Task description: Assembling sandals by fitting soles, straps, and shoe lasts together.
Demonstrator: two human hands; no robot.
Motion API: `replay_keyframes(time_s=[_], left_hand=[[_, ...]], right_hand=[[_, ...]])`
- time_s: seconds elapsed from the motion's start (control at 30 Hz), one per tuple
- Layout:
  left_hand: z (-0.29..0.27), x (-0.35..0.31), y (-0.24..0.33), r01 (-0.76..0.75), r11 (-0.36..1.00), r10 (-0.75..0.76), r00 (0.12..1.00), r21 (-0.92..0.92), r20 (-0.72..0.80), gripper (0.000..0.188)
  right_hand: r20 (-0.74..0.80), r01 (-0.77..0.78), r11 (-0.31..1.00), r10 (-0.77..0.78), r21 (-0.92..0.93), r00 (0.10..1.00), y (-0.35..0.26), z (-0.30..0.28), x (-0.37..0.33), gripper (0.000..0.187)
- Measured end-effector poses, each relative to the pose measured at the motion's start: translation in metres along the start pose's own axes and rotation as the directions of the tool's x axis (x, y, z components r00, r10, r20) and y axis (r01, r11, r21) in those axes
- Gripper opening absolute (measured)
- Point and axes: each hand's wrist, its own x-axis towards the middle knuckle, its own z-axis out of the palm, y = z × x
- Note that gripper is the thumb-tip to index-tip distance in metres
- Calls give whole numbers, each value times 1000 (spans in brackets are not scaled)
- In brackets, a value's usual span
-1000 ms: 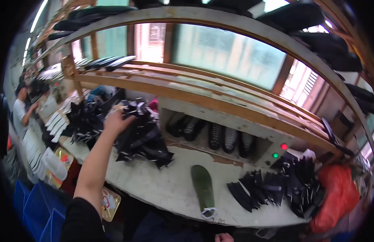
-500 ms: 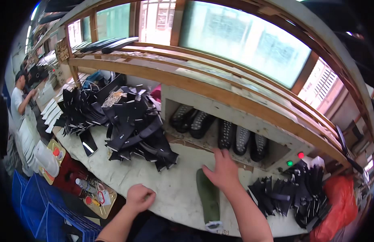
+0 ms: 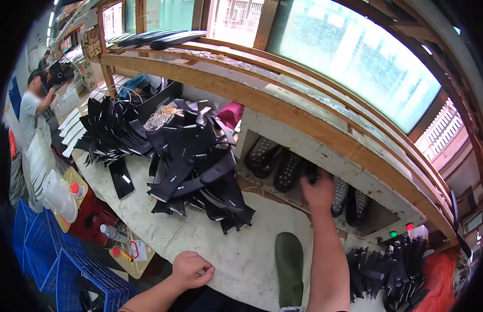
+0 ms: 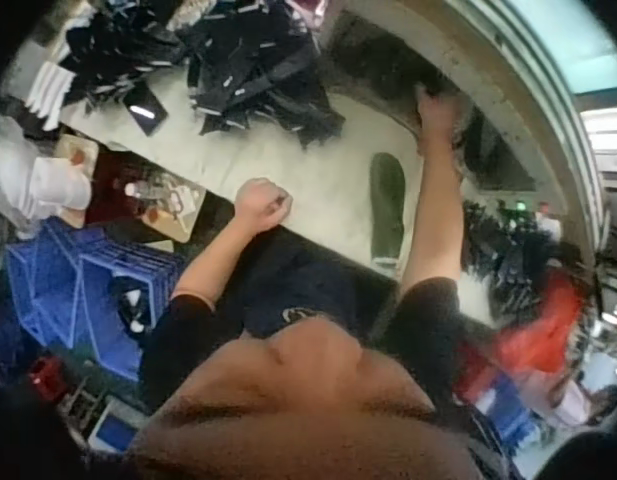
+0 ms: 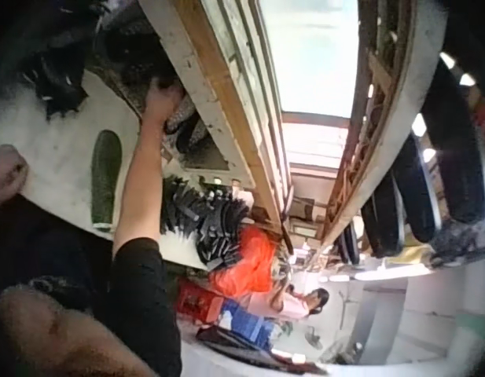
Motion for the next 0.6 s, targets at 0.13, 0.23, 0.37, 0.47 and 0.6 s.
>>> replay_keyframes(time_s=[0.13,0.23,0.37,0.47,0.6], left_hand=[[-2,-3,7,47,998,-48,999,40,15,12],[3,-6,14,128,988,-129,992,-85,-6,15],[35,-13,88,403,465,-501,854,-788,142,38],[48,-12,141,430,-142,-533,726,-892,435,49],[49,-4,155,432,-426,-448,662,-794,601,51]], right_hand=[[50,-291,420,498,860,866,39,-48,-40,44],[369,-287,-238,479,928,797,40,-98,-115,30],[494,-493,-123,432,861,755,-14,-152,-258,37],[465,-548,99,420,831,780,-82,-153,-340,38],[484,-543,581,273,606,832,-79,-150,-377,49]])
